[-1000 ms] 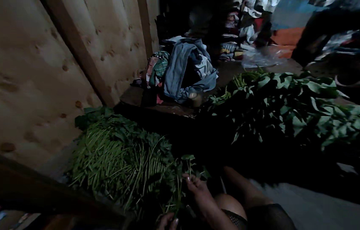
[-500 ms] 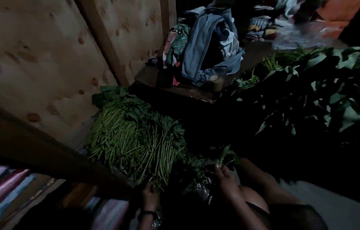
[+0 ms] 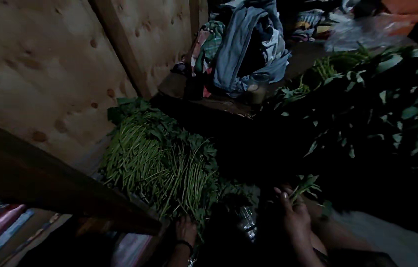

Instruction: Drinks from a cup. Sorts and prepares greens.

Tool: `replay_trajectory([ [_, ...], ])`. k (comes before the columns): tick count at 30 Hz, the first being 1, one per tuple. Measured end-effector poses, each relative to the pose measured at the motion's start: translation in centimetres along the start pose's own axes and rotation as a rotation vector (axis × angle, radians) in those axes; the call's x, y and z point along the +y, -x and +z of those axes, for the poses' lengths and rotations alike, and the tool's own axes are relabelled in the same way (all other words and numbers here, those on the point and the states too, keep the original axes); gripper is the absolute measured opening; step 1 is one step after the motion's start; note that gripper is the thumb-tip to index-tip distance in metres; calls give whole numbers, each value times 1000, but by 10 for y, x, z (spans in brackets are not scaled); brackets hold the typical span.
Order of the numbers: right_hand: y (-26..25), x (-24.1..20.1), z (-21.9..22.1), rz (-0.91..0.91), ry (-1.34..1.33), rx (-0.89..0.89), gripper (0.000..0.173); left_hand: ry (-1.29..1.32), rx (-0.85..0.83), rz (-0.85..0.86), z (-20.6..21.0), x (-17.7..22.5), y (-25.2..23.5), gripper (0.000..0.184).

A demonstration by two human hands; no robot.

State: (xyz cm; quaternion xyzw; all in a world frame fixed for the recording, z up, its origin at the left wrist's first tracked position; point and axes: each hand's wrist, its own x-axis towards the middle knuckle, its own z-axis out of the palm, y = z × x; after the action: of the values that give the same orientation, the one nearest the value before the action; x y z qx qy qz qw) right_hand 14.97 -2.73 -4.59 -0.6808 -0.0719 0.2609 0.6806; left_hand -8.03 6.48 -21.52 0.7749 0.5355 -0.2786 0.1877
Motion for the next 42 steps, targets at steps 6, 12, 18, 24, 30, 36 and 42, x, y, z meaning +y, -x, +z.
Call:
replay_trajectory([
  [6,-6,8,1,-57,-26,-33,30,525,407,19,-76,-28,45,33],
  [12,3,-2,7,325,-188,-398,34,1065,391,250,-115,-21,104,25],
  [18,20,-15,2,487,-243,-532,33,1192,390,366,-123,11,133,19],
  [24,24,-14,1,493,-231,-605,33,1242,419,348,-122,36,134,18],
  [30,25,-16,2,506,-227,-634,33,1329,388,382,-119,55,135,11],
  [36,20,-11,4,500,-233,-610,32,1371,441,326,-117,66,132,9],
  [42,21,-10,7,472,-236,-555,31,1372,477,308,-116,67,134,9],
])
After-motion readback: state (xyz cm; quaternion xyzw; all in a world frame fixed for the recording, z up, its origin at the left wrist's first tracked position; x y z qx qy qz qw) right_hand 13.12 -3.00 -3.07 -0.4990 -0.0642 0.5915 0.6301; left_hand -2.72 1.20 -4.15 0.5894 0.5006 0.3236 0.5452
